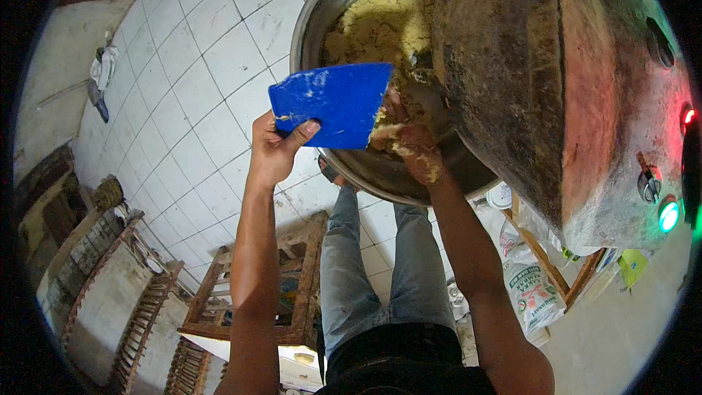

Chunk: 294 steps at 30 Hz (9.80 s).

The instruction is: The person scrapes pieces of dough from the sides and bottom of a large industrial mixer by hand and with a blue scraper.

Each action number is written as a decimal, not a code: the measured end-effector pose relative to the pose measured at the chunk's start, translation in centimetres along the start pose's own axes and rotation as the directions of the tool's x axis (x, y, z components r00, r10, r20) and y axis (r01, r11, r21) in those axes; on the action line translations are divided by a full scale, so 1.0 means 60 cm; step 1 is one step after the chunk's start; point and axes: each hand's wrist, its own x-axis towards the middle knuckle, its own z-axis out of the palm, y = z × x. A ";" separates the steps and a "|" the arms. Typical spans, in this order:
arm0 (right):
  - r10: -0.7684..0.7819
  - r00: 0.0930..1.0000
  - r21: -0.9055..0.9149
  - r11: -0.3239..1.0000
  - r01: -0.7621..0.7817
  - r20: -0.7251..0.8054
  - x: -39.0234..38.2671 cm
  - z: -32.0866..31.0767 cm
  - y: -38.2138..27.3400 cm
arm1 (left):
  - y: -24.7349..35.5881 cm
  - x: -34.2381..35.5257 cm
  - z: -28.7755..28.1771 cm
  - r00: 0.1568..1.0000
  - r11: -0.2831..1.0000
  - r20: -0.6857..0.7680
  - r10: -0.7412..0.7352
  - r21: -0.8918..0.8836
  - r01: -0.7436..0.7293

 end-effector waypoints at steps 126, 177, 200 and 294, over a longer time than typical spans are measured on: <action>-0.089 0.926 -0.826 0.427 0.368 0.366 -0.005 0.077 -0.098 | -0.015 0.000 0.095 0.963 0.980 -0.266 0.032 -0.181 -0.082; 0.422 0.840 -0.930 0.278 0.239 0.342 0.035 0.107 -0.139 | -0.006 -0.006 0.059 0.984 0.989 -0.097 0.148 0.009 -0.148; 0.407 0.879 -0.966 0.033 0.256 0.247 -0.010 0.125 -0.148 | 0.022 0.018 0.095 0.979 0.997 -0.200 0.040 0.075 -0.025; 0.232 0.967 -0.977 -0.157 0.141 0.103 0.221 -0.041 0.232 | -0.104 -0.218 -0.134 0.531 0.913 -0.795 -0.292 -0.398 -0.093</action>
